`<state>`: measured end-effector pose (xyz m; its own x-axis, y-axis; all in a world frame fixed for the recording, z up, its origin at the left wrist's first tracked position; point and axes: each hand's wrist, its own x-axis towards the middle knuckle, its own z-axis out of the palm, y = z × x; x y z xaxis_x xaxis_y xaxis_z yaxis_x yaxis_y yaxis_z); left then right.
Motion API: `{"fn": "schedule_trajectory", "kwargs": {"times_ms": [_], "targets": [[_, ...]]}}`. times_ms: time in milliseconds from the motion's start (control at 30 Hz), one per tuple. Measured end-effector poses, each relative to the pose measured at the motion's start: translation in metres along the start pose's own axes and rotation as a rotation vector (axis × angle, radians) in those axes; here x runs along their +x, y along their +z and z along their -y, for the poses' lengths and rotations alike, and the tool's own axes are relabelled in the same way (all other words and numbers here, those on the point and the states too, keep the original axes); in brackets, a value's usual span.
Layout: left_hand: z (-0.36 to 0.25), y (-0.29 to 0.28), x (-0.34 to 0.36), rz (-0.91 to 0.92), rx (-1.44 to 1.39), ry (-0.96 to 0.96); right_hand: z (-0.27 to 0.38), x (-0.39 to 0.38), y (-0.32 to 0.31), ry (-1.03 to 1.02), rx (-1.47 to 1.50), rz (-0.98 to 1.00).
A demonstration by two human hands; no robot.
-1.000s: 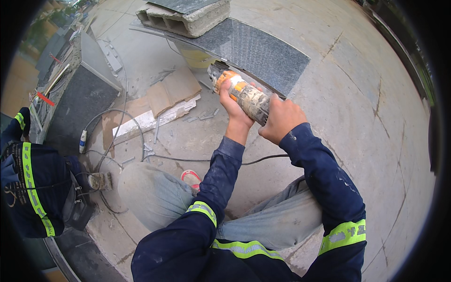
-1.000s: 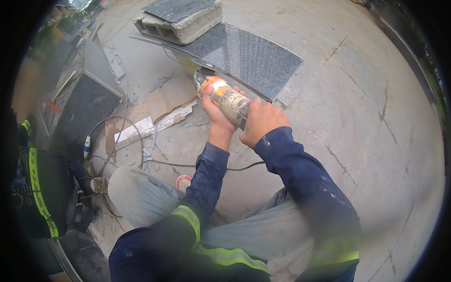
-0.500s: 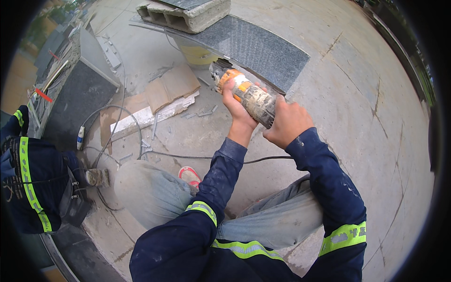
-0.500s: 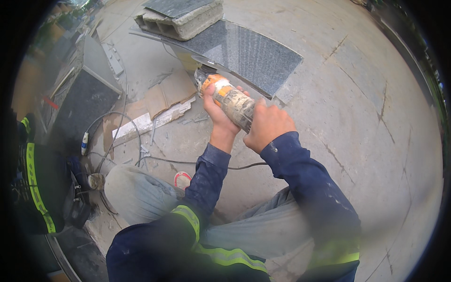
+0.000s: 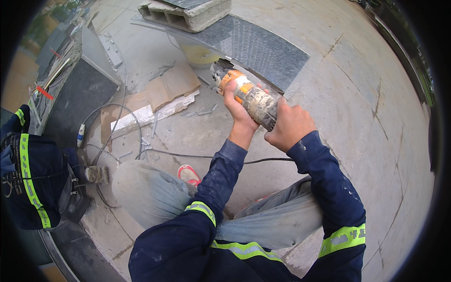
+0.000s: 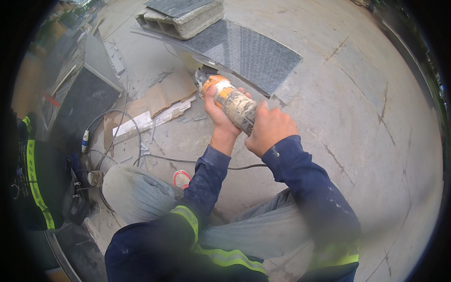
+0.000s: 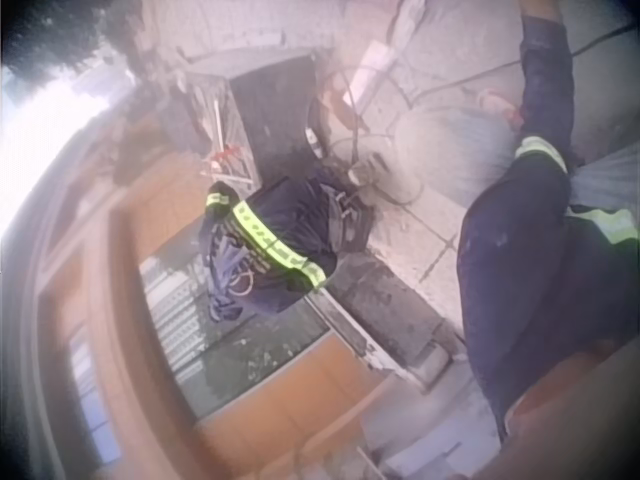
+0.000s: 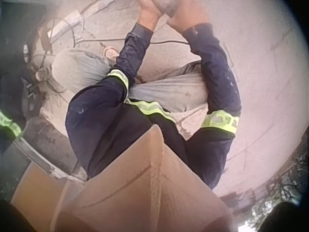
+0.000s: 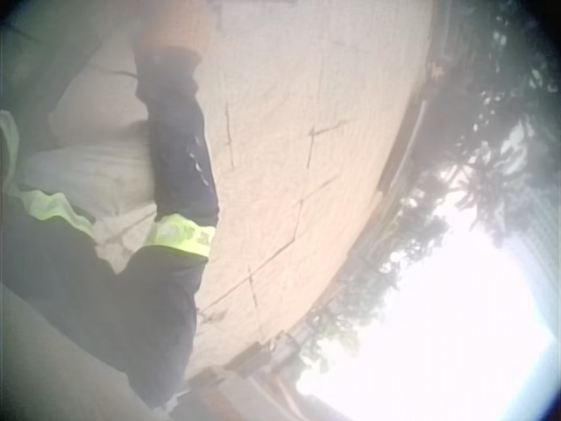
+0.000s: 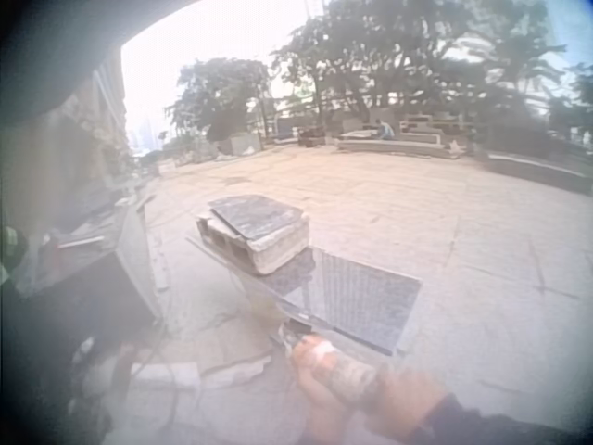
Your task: The person uses an angle grinder to cut a rectangular stone slab placed on a cinder block. The person holds the tool with both hands and moves it along the slab surface, then repositions the slab and continues cutting.
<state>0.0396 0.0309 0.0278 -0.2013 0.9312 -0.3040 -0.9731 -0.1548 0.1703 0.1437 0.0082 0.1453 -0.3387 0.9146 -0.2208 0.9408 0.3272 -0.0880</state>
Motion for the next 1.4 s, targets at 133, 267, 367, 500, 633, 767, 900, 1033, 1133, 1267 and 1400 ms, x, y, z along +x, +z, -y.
{"fn": "schedule_trajectory", "kwargs": {"times_ms": [133, 267, 367, 500, 633, 767, 900, 1033, 1133, 1267, 1400], "targets": [[0.000, 0.003, -0.002, 0.012, -0.011, -0.008, 0.001, -0.002, -0.004, 0.007, 0.005, 0.009], [0.001, 0.004, -0.004, 0.040, -0.011, 0.000, 0.001, -0.005, -0.008, 0.002, -0.012, 0.022], [0.001, 0.003, -0.005, 0.049, -0.001, 0.006, 0.001, -0.006, -0.008, 0.006, -0.004, 0.016], [0.001, 0.001, -0.002, 0.051, 0.001, 0.004, -0.001, -0.003, -0.003, 0.009, 0.030, -0.011], [-0.001, -0.004, 0.004, 0.040, 0.014, -0.002, -0.003, 0.003, 0.004, 0.005, 0.041, 0.002], [-0.003, -0.010, 0.012, 0.031, 0.004, -0.010, -0.003, 0.009, 0.012, -0.002, 0.036, -0.014], [-0.002, -0.014, 0.018, 0.033, 0.025, 0.006, -0.003, 0.015, 0.019, -0.005, 0.046, -0.018], [-0.003, -0.017, 0.020, 0.057, 0.008, 0.001, -0.004, 0.019, 0.023, -0.012, 0.054, -0.026], [-0.005, -0.016, 0.021, 0.057, -0.004, -0.015, -0.003, 0.019, 0.025, -0.010, 0.040, -0.033], [-0.004, -0.015, 0.020, 0.017, -0.001, -0.014, -0.002, 0.019, 0.023, -0.020, 0.053, -0.040], [-0.002, -0.014, 0.018, 0.027, -0.021, -0.015, -0.002, 0.015, 0.020, -0.013, 0.041, -0.035]]}}
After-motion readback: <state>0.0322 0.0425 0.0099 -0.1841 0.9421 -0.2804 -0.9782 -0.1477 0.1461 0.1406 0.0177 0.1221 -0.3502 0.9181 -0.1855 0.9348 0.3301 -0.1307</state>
